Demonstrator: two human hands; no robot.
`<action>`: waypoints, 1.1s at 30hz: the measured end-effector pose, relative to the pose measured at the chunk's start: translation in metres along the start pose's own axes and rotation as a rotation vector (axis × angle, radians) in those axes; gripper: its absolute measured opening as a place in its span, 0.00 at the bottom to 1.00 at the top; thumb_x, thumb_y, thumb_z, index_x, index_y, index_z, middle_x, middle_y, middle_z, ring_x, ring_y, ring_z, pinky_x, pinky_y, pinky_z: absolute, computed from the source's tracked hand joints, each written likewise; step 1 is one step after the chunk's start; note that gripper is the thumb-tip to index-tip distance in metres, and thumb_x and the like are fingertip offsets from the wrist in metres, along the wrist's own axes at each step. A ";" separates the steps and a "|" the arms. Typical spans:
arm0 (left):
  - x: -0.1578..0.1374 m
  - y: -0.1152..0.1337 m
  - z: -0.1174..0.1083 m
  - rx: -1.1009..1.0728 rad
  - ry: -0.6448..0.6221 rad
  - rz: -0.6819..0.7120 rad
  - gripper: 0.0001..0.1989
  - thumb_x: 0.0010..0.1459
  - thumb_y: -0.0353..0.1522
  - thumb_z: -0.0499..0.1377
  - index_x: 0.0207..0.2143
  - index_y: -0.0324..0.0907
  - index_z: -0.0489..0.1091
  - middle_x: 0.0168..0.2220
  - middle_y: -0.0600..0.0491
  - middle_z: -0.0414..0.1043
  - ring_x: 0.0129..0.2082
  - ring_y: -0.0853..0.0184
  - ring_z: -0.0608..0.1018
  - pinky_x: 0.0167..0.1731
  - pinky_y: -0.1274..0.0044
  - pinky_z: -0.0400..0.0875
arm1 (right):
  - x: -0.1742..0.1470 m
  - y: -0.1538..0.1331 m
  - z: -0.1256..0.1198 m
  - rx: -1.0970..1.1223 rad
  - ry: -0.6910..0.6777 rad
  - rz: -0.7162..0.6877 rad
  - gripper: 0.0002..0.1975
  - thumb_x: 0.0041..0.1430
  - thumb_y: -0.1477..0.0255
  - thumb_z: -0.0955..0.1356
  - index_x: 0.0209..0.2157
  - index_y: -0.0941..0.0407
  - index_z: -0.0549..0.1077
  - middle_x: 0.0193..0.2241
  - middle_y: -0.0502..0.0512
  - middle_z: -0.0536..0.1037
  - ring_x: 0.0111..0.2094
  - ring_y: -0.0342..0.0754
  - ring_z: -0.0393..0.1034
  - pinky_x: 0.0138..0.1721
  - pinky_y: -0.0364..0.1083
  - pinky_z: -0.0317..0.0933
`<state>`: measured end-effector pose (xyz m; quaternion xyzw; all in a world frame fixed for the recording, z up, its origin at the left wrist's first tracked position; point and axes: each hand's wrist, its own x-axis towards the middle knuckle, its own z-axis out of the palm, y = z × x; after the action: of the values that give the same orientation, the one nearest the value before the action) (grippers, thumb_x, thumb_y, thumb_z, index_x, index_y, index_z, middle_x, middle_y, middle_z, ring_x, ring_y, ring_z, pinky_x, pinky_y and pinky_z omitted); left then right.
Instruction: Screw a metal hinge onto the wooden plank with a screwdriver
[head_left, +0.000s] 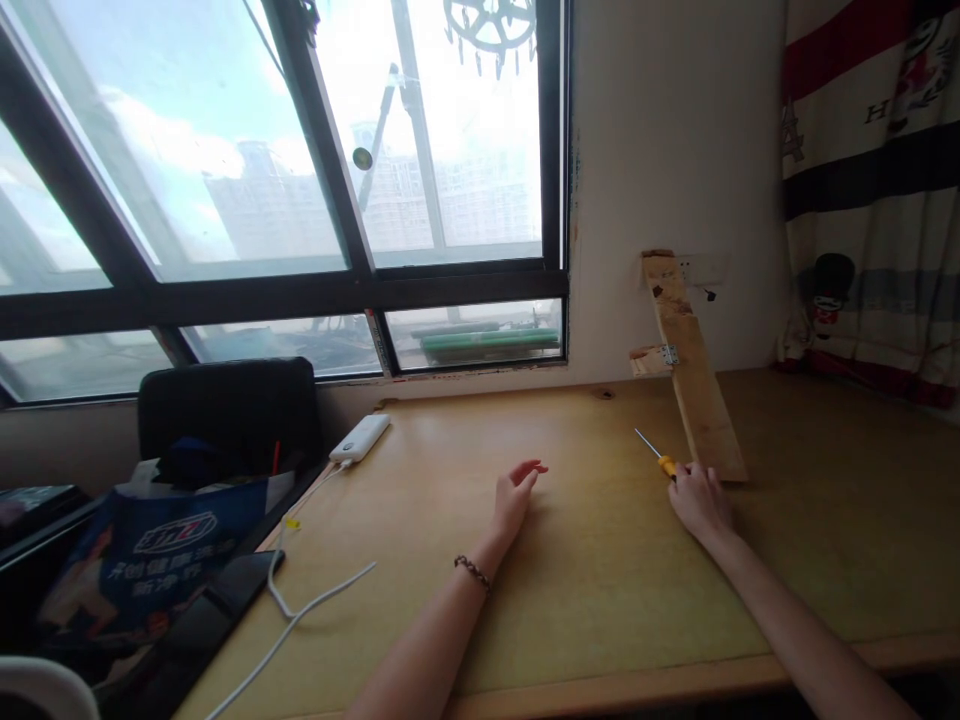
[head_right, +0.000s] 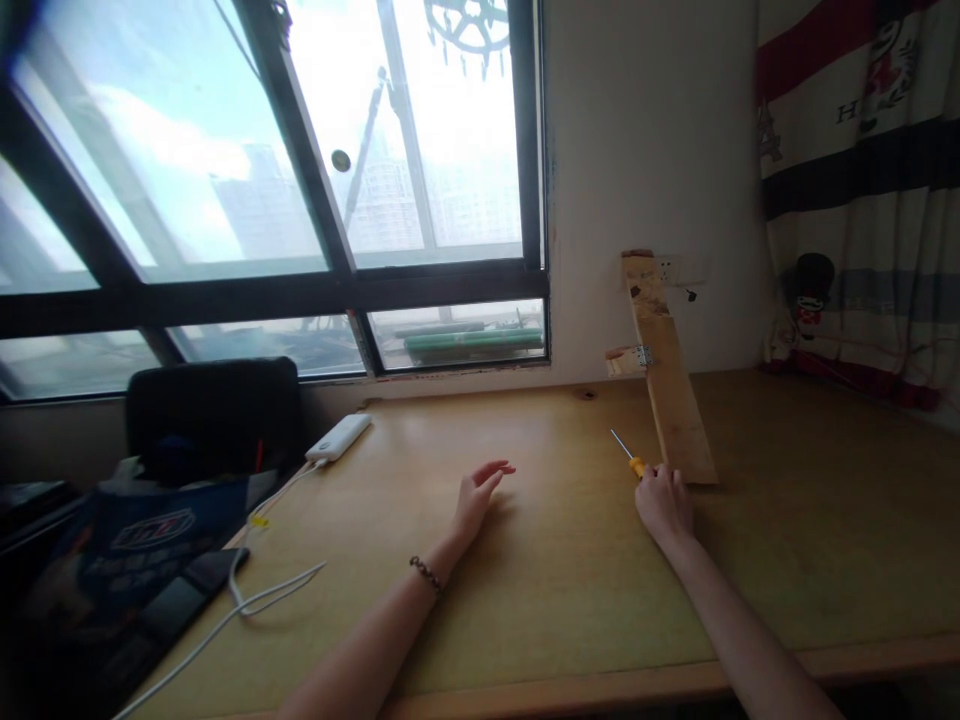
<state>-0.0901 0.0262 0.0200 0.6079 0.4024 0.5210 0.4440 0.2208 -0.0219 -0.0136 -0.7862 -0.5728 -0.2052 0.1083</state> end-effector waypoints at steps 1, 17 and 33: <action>-0.001 -0.001 0.001 -0.005 -0.017 0.001 0.15 0.49 0.35 0.55 0.38 0.37 0.72 0.35 0.46 0.76 0.40 0.62 0.76 0.46 0.69 0.65 | 0.000 0.001 0.001 0.006 -0.002 -0.002 0.12 0.55 0.72 0.61 0.39 0.61 0.71 0.35 0.63 0.69 0.35 0.52 0.60 0.35 0.46 0.50; -0.009 0.003 0.011 0.036 -0.088 -0.005 0.12 0.49 0.34 0.55 0.35 0.38 0.71 0.30 0.49 0.77 0.35 0.63 0.77 0.40 0.73 0.69 | -0.001 0.011 0.007 0.115 0.065 0.001 0.16 0.54 0.68 0.62 0.42 0.59 0.70 0.34 0.61 0.71 0.35 0.53 0.61 0.35 0.48 0.56; -0.006 -0.010 0.014 -0.141 -0.028 0.009 0.23 0.55 0.41 0.50 0.51 0.41 0.63 0.55 0.46 0.61 0.55 0.63 0.64 0.54 0.71 0.58 | -0.008 -0.217 -0.049 1.493 -0.132 -0.208 0.28 0.59 0.54 0.53 0.55 0.55 0.60 0.55 0.59 0.62 0.57 0.52 0.52 0.58 0.56 0.44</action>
<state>-0.0770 0.0213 0.0081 0.5841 0.3555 0.5415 0.4891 0.0041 0.0211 0.0126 -0.4566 -0.6360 0.2756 0.5577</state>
